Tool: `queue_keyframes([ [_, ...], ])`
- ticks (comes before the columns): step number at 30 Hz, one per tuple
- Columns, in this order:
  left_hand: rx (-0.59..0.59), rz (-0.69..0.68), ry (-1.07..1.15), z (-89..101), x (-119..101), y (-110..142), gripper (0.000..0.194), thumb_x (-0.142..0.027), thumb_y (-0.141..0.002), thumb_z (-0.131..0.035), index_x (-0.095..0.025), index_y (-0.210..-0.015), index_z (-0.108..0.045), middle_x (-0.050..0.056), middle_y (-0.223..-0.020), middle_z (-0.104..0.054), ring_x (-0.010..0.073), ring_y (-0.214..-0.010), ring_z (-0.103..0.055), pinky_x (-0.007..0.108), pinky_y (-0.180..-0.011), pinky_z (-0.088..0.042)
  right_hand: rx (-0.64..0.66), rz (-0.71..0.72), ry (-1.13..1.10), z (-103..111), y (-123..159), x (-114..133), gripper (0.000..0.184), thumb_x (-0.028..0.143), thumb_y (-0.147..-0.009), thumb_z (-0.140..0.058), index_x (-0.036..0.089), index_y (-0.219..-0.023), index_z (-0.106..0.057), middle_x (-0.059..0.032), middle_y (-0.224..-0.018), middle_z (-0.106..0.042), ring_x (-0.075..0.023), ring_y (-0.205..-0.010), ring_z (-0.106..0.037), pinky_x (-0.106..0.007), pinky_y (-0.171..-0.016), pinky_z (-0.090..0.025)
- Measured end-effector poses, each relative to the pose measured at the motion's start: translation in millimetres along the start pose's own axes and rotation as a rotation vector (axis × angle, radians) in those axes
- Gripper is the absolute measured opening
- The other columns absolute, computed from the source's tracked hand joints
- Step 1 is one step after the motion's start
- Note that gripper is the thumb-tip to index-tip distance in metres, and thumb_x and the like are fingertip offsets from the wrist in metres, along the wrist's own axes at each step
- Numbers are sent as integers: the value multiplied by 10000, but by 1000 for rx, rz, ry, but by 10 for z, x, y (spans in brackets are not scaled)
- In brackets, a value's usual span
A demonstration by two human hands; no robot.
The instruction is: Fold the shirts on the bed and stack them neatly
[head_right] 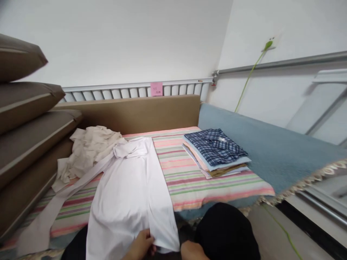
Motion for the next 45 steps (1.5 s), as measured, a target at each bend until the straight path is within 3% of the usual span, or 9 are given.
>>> queue_keyframes([
  [4, -23, 5, -35, 38, 14, -35, 91, -273, -624, -590, -208, -604, -529, -28, -408, -457, 155, -419, -472, 323, -521, -382, -151, 217, -25, 655, -105, 579, 317, 273, -817, -432, 249, -962, -713, -88, -996, -704, -252, -959, -643, -366, -849, -488],
  [7, -30, -8, -60, 106, -6, -54, 127, -301, -575, -651, -224, -597, -553, -7, -458, -502, 219, -560, -569, 379, -623, -431, -368, 421, -40, 1083, -197, 992, 464, 334, -866, -402, 233, -1309, -496, -79, -1381, -456, -233, -1278, -401, -395, -1068, -311],
  [11, -29, -55, -115, 346, -101, -22, 189, -291, -464, -738, -244, -538, -571, 10, -563, -593, 264, -758, -608, 394, -750, -438, -304, 519, 18, 891, -426, 1096, 554, 354, -852, -468, 266, -1389, -365, -29, -1486, -246, -234, -1374, -195, -456, -1130, -165],
  [16, -20, -73, -139, 828, -360, 45, 235, -342, -455, -726, -238, -610, -584, -17, -564, -590, 188, -619, -584, 334, -652, -438, -327, 517, -35, 1026, -591, 1064, 472, 451, -900, -370, 271, -1324, -469, -42, -1421, -394, -229, -1333, -311, -459, -1113, -215],
  [23, -352, -282, -176, 1779, -1554, 57, 245, -305, -622, -558, -172, -826, -578, 2, -630, -598, 135, -555, -541, 256, -529, -368, -469, 375, -6, 1802, -1462, 1123, 495, 376, -912, -343, 146, -1336, -454, -114, -1436, -360, -229, -1339, -296, -422, -1112, -205],
  [29, -502, -509, -444, 2054, -2342, -62, 238, -337, -710, -560, -191, -879, -642, 78, -910, -663, 216, -830, -604, 319, -754, -455, -470, 357, -7, 2040, -2363, 1247, 515, 361, -911, -339, 137, -1371, -393, -117, -1470, -291, -222, -1368, -223, -424, -1111, -182],
  [36, -633, -578, -849, 2463, -3135, -763, 246, -225, -777, -492, -174, -976, -627, 114, -1052, -642, 235, -1042, -562, 350, -962, -388, -476, 395, 9, 2011, -3102, 1342, 497, 366, -908, -356, 178, -1366, -401, -82, -1473, -296, -223, -1368, -224, -448, -1101, -167],
  [41, -673, -431, -1008, 2839, -3516, -1548, 358, -162, -783, -439, -72, -1104, -568, 182, -1179, -582, 240, -1155, -488, 346, -1038, -288, -555, 416, 0, 1861, -3165, 1230, 485, 411, -913, -348, 234, -1359, -412, -56, -1470, -313, -220, -1369, -215, -437, -1107, -118],
  [45, -698, -346, -992, 2886, -3582, -2097, 492, -300, -696, -590, -55, -1121, -550, 241, -1201, -546, 346, -1186, -443, 459, -1024, -269, -570, 425, -12, 1854, -3149, 1204, 486, 425, -919, -329, 255, -1370, -391, -46, -1471, -315, -216, -1368, -215, -426, -1104, -124],
])
Point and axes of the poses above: each hand's wrist, its own y-axis away from the middle knuckle, its own z-axis out of the back of the hand, x = y × z, the point moved 10 cm from there along -y, towards the middle knuckle
